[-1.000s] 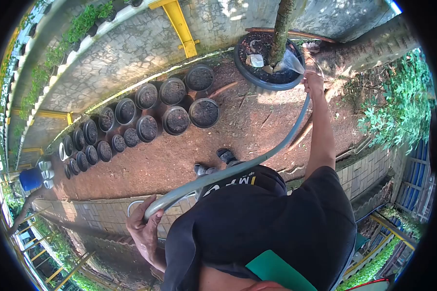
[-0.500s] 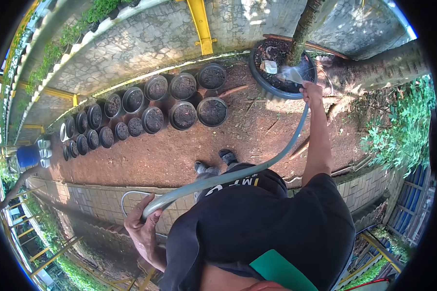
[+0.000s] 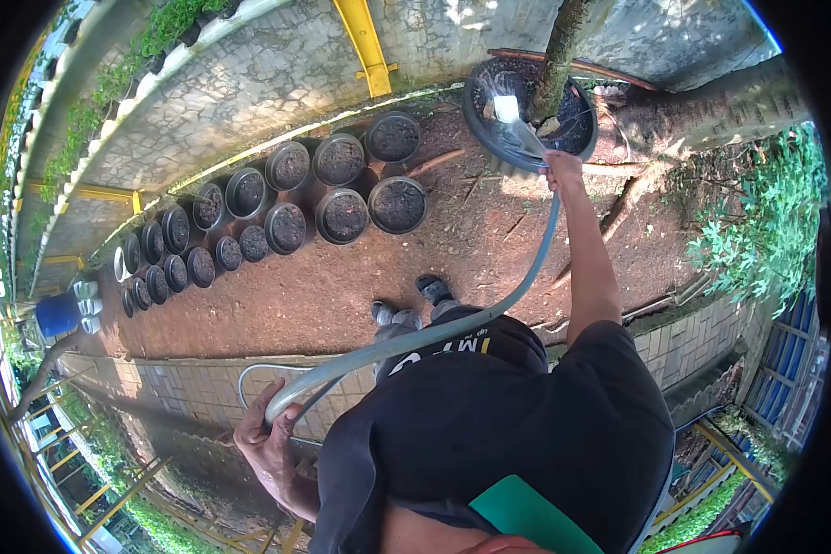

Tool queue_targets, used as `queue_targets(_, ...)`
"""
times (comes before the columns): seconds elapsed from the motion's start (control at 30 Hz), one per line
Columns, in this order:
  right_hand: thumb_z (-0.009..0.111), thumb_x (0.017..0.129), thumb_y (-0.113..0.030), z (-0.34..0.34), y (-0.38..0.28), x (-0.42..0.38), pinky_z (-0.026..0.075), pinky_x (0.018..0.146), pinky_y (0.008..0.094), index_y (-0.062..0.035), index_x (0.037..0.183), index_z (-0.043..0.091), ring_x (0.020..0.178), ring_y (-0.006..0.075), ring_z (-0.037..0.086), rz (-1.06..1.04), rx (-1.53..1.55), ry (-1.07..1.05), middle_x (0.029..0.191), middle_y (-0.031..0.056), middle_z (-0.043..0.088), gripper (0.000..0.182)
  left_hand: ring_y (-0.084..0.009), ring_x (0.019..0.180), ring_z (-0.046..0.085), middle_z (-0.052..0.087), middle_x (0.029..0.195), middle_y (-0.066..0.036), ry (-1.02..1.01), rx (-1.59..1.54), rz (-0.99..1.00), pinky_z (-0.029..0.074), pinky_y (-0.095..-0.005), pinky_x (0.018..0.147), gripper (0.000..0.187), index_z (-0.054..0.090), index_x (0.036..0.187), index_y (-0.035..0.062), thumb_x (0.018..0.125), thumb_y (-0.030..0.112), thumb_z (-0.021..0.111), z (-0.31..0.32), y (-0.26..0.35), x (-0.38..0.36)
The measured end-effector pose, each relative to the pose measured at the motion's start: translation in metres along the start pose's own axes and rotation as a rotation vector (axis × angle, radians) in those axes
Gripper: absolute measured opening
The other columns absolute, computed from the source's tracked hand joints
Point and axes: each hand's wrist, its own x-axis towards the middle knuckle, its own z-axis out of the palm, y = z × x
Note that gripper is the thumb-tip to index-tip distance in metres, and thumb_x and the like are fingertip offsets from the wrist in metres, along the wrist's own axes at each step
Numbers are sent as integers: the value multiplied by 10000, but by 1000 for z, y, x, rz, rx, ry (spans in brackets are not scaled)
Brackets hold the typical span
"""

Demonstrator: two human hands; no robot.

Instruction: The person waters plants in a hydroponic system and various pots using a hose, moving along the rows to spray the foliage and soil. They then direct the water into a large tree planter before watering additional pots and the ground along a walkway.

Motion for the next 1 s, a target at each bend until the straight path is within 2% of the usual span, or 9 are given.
queue_targets(0.2,546,895,-60,-71,7,10,306,318,233,-36,1009,620,410,97,462,60,-35,188,654,103,602,138,-107,794,593,680,870,-62,-80,50,-13,462,-238,713,512,672,1105,-29,724,270,838,13,12,7)
queue_targets(0.3,539,904,-76,-91,0,18,308,322,232,-49,1033,634,396,94,426,-42,50,249,656,101,602,162,-99,771,588,670,848,-51,-131,59,1,454,-230,684,496,674,1104,-24,727,254,837,19,18,12)
queue_targets(0.37,537,902,-76,-90,-4,16,306,321,236,-52,1029,637,397,96,430,-63,-15,221,653,102,602,163,-96,757,585,664,836,-45,-142,49,13,448,-226,670,494,673,1103,-25,728,251,836,20,19,14)
queue_targets(0.63,533,882,-56,-33,-1,0,277,306,252,-82,977,628,376,97,416,44,-21,140,632,102,596,137,-99,777,592,682,847,-59,-63,47,19,457,-232,691,538,673,1105,-31,717,302,840,8,8,12)
queue_targets(0.77,559,867,-54,-1,6,20,285,312,259,-78,983,629,384,102,424,12,-49,20,611,95,592,137,-119,782,614,691,844,-76,9,60,21,482,-254,724,583,671,1102,-38,709,359,839,2,4,7)
queue_targets(0.87,580,888,-79,24,-11,7,278,301,242,-72,986,624,374,76,420,-8,-62,-26,615,78,605,108,-129,763,624,689,825,-87,32,55,6,491,-268,727,610,668,1102,-43,712,396,833,0,8,4)
queue_targets(1.0,581,862,-70,36,-33,9,299,331,260,-75,1013,635,402,98,432,-54,-2,-19,615,87,600,160,-133,757,627,685,808,-92,37,18,13,492,-269,730,608,665,1105,-46,724,400,826,1,12,4)
